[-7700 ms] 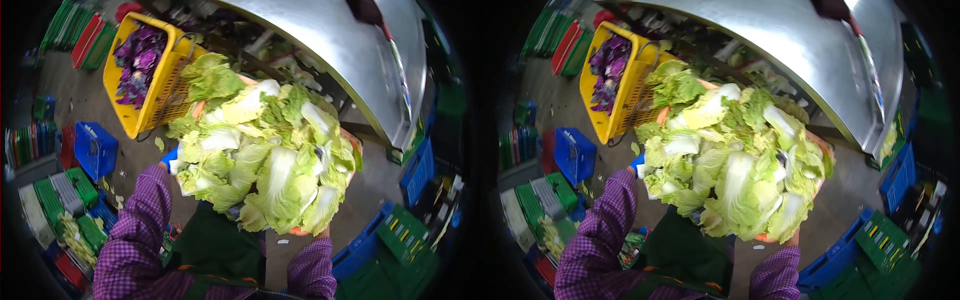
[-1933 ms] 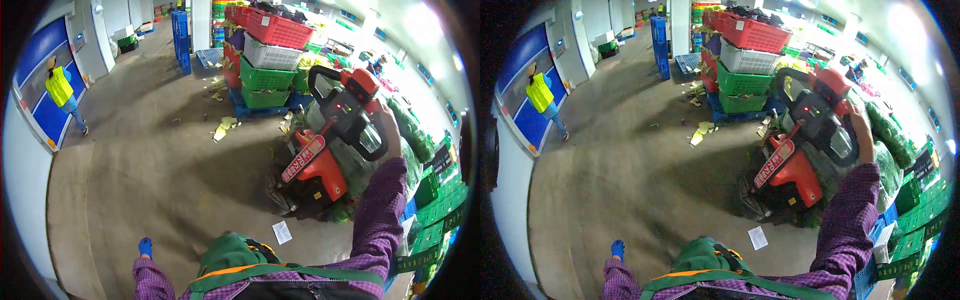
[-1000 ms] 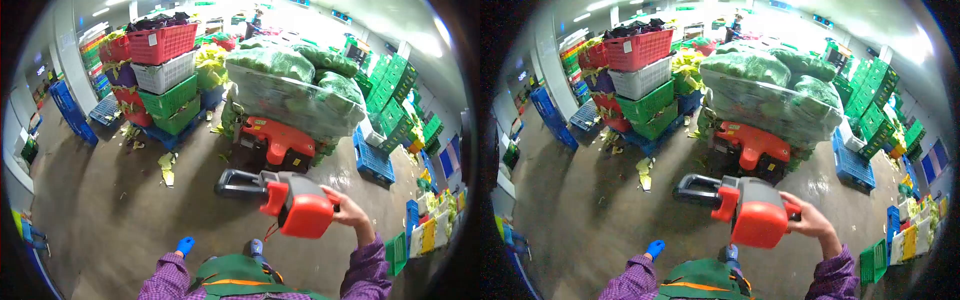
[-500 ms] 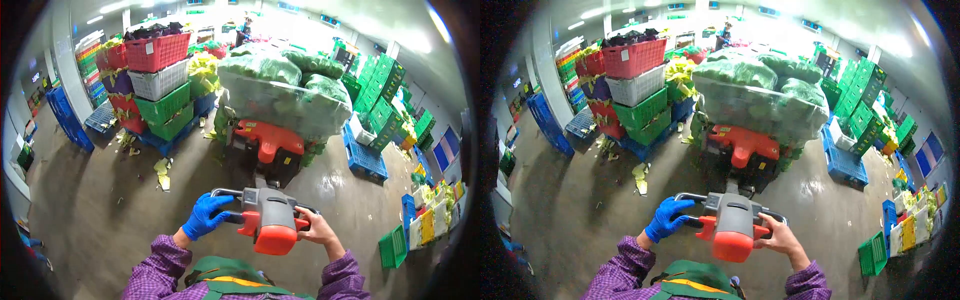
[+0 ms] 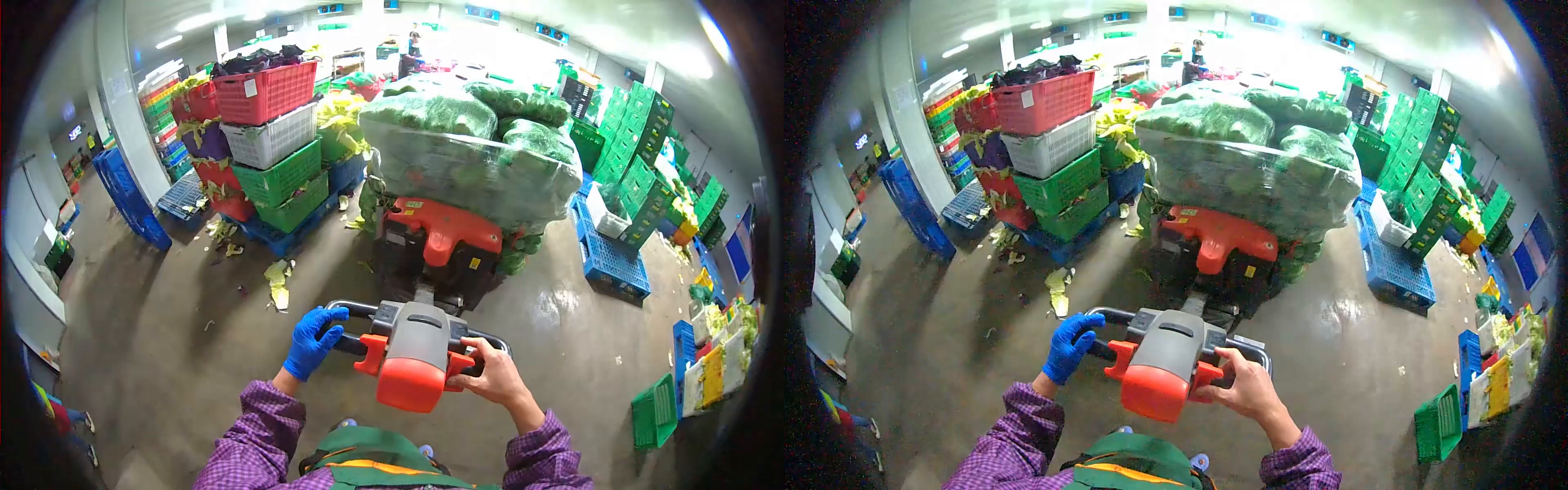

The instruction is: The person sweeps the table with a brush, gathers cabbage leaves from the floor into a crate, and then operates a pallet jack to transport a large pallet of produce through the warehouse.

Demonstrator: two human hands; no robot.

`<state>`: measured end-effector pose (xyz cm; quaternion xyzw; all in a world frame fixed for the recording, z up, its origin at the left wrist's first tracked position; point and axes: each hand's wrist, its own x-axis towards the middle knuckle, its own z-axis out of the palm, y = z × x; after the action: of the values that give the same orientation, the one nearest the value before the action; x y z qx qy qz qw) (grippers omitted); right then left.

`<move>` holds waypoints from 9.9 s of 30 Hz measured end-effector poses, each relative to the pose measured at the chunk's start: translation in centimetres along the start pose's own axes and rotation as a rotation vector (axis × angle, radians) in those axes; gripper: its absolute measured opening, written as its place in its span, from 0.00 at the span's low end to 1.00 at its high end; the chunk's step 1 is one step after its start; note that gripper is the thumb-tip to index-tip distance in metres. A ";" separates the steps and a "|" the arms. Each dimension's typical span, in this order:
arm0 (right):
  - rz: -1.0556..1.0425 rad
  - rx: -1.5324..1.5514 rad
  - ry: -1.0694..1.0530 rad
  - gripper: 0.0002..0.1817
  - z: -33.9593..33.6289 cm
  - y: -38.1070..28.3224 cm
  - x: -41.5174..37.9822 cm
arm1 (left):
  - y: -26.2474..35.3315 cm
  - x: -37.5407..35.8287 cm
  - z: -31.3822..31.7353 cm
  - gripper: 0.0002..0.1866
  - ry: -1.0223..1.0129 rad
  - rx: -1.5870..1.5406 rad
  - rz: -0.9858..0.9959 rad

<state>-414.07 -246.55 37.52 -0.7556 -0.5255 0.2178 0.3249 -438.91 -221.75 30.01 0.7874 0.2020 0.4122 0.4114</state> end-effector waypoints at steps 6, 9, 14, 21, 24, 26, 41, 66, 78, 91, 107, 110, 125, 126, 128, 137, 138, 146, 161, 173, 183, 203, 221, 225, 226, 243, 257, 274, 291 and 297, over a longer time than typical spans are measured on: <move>0.022 -0.012 -0.045 0.45 0.4 0.4 -0.3 | -0.3 -0.9 0.3 0.13 0.038 -0.058 -0.072; 0.019 -0.009 -0.054 0.45 1.6 1.0 -0.9 | -0.6 -2.1 0.3 0.13 0.048 -0.034 -0.059; -0.017 -0.038 -0.080 0.44 3.0 1.5 -2.2 | -0.1 -3.8 0.2 0.13 0.054 0.094 0.001; 0.092 0.045 -0.125 0.46 3.5 1.2 -2.7 | -0.4 -4.7 0.2 0.13 0.066 0.073 0.007; 0.088 0.032 -0.111 0.46 3.5 1.4 -2.6 | -0.9 -4.5 0.3 0.11 0.086 0.125 0.030; 0.091 0.029 -0.102 0.45 3.1 1.1 -2.5 | -2.2 -4.3 0.3 0.16 0.051 0.137 0.050; 0.028 0.071 0.007 0.41 3.9 1.3 -2.1 | 0.8 18.6 -35.0 0.55 0.339 0.167 -0.569; 0.103 0.067 -0.155 0.50 4.7 2.3 -3.1 | 1.3 -2.5 -1.0 0.36 -0.686 0.492 0.081; 0.060 0.067 -0.184 0.49 4.3 1.9 -3.0 | 0.7 -2.8 -0.6 0.35 -0.587 0.418 0.142; 0.080 0.103 -0.194 0.49 4.6 2.0 -2.9 | 0.6 -2.9 -0.8 0.37 -0.645 0.420 0.092; 0.062 0.088 -0.197 0.50 4.9 2.8 -3.0 | 1.4 -3.0 -0.5 0.34 -0.589 0.426 0.071; 0.087 0.085 -0.220 0.50 4.5 2.5 -2.8 | 0.5 -3.3 -0.3 0.34 -0.546 0.444 0.128; 0.013 0.001 -0.162 0.47 5.3 3.2 -2.7 | 0.3 -3.5 0.3 0.32 -0.458 0.430 0.233; 0.014 0.041 -0.112 0.47 6.1 3.9 -2.8 | 0.5 -3.5 0.1 0.31 -0.527 0.421 0.139; 0.059 0.067 -0.093 0.46 6.5 4.4 -2.7 | 0.9 -3.6 -0.2 0.32 -0.424 0.352 0.270; -0.070 0.141 -0.170 0.42 5.9 2.9 -2.4 | -1.0 -4.4 -0.9 0.31 -0.332 0.419 0.191; -0.076 0.175 -0.177 0.42 6.2 1.4 -2.3 | -0.8 -4.3 -2.3 0.31 -0.311 0.424 0.175; -0.095 0.281 -0.173 0.43 7.3 4.0 -1.8 | -0.1 -4.4 -2.2 0.33 -0.248 0.417 0.235; -0.109 -0.083 0.208 0.44 12.4 -1.1 -6.2 | -9.6 -4.1 -8.2 0.21 -0.981 0.110 -0.073; -0.117 -0.080 0.822 0.30 11.8 2.1 -6.8 | -3.8 4.8 0.4 0.11 -1.635 0.047 -0.379; -0.009 -0.133 0.761 0.29 12.8 2.4 -7.2 | -5.8 1.3 0.9 0.12 -1.322 0.012 -0.232; 0.010 -0.158 0.729 0.30 13.3 3.3 -7.0 | -5.4 1.8 0.3 0.19 -1.359 -0.037 -0.208; 0.033 -0.117 0.713 0.30 12.9 2.5 -7.4 | -4.0 1.7 0.1 0.18 -1.367 0.003 -0.201; 0.033 -0.141 0.712 0.30 12.7 2.6 -7.4 | -3.9 1.6 0.3 0.18 -1.330 -0.054 -0.214; 0.032 -0.151 0.716 0.30 12.7 2.7 -7.4 | -3.9 1.5 0.3 0.18 -1.325 -0.061 -0.197; 0.044 -0.092 0.656 0.31 11.9 2.3 -7.7 | -4.4 1.5 0.0 0.19 -1.327 -0.104 -0.206; 0.051 -0.130 0.576 0.34 11.4 3.0 -7.5 | -3.9 1.5 -0.1 0.20 -1.330 -0.092 -0.173; 0.052 0.754 1.179 0.39 -1.3 7.9 -14.6 | -2.4 1.9 -0.6 0.19 -1.278 -0.003 -0.110; 0.133 -0.016 0.261 0.34 0.5 -0.9 -7.4 | -4.2 2.3 -0.3 0.30 -1.235 -0.006 0.004; 0.253 0.010 0.000 0.39 3.9 2.6 -5.3 | -2.6 2.2 -1.0 0.30 -1.211 0.030 0.004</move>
<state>-416.90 -251.09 32.85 -0.8142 -0.4247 0.2597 0.2987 -438.43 -218.35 29.29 0.8882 -0.0636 -0.1114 0.4412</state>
